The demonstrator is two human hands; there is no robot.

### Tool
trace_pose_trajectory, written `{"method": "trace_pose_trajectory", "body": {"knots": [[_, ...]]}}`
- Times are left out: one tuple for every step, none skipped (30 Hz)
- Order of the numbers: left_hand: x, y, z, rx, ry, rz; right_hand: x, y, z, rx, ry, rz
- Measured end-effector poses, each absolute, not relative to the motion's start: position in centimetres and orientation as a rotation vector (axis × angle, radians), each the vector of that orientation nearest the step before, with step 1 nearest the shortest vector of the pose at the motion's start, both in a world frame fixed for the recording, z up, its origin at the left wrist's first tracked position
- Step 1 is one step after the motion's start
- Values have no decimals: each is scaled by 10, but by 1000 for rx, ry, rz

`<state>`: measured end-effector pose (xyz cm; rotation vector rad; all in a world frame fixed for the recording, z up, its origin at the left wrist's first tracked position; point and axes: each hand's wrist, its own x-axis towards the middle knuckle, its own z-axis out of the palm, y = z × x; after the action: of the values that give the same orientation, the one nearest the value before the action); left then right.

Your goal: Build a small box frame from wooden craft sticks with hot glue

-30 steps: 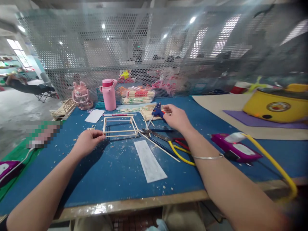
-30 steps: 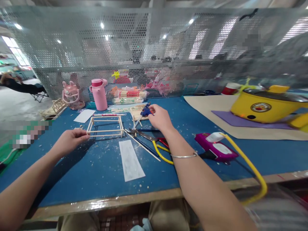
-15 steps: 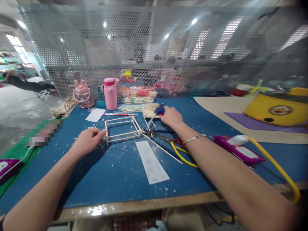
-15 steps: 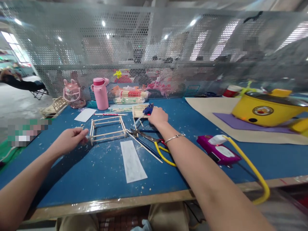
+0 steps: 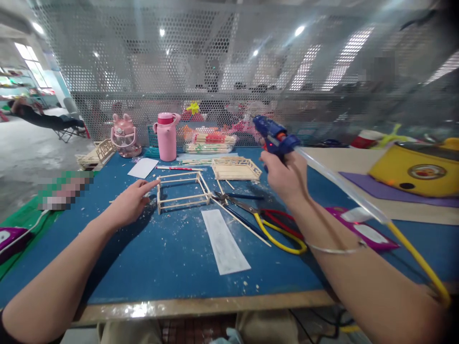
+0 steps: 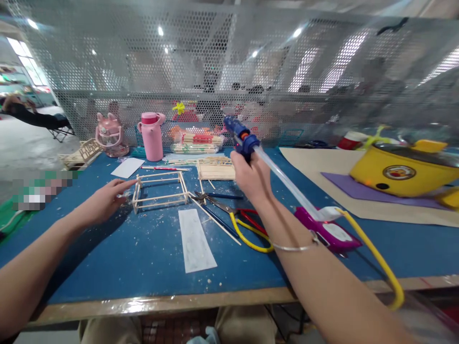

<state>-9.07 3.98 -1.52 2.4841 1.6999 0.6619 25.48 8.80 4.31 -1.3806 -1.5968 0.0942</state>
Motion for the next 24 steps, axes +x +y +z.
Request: {"method": "trace_pose_trajectory", "body": {"knots": [[-91, 43, -16, 2551, 1650, 641, 249, 76, 42, -1279, -1574, 128], [-91, 46, -17, 2602, 1602, 627, 244, 65, 41, -1190, -1567, 179], [-90, 48, -17, 2641, 1553, 614, 239, 56, 38, -1142, -1571, 237], [-88, 51, -16, 2664, 1505, 597, 236, 50, 35, -1127, -1592, 304], [-87, 52, -15, 2670, 1465, 583, 233, 46, 32, -1122, -1612, 372], [-84, 52, -13, 2659, 1431, 570, 232, 44, 29, -1127, -1634, 433], [-82, 52, -11, 2636, 1400, 562, 232, 43, 26, -1131, -1653, 485], [-81, 50, -8, 2603, 1372, 560, 233, 43, 23, -1131, -1665, 532], [-79, 48, -4, 2562, 1349, 570, 233, 44, 22, -1125, -1667, 579], [-78, 44, -1, 2513, 1333, 595, 234, 44, 21, -1112, -1662, 629], [-78, 40, 2, 2456, 1332, 633, 234, 44, 21, -1094, -1646, 680], [-77, 35, 5, 2389, 1345, 686, 234, 43, 21, -1074, -1622, 732], [-77, 30, 7, 2318, 1373, 753, 233, 42, 22, -1055, -1597, 780], [-76, 25, 8, 2242, 1403, 816, 232, 40, 23, -1039, -1576, 816], [-76, 21, 10, 2162, 1421, 872, 231, 38, 23, -1029, -1561, 840], [-74, 18, 10, 2083, 1426, 913, 230, 35, 24, -1026, -1558, 852], [-73, 15, 11, 2012, 1418, 936, 229, 33, 24, -1029, -1564, 855], [-71, 12, 11, 1950, 1405, 951, 229, 31, 24, -1035, -1577, 848], [-69, 11, 11, 1900, 1392, 959, 228, 30, 23, -1043, -1595, 836], [-67, 10, 12, 1865, 1376, 964, 228, 28, 23, -1051, -1613, 821], [-65, 9, 12, 1839, 1358, 975, 229, 28, 22, -1058, -1631, 811], [-64, 9, 13, 1820, 1338, 989, 229, 27, 22, -1062, -1647, 805], [-63, 8, 13, 1807, 1328, 1003, 229, 27, 21, -1063, -1660, 807], [-63, 7, 14, 1804, 1335, 1010, 228, 26, 21, -1063, -1670, 812]]}}
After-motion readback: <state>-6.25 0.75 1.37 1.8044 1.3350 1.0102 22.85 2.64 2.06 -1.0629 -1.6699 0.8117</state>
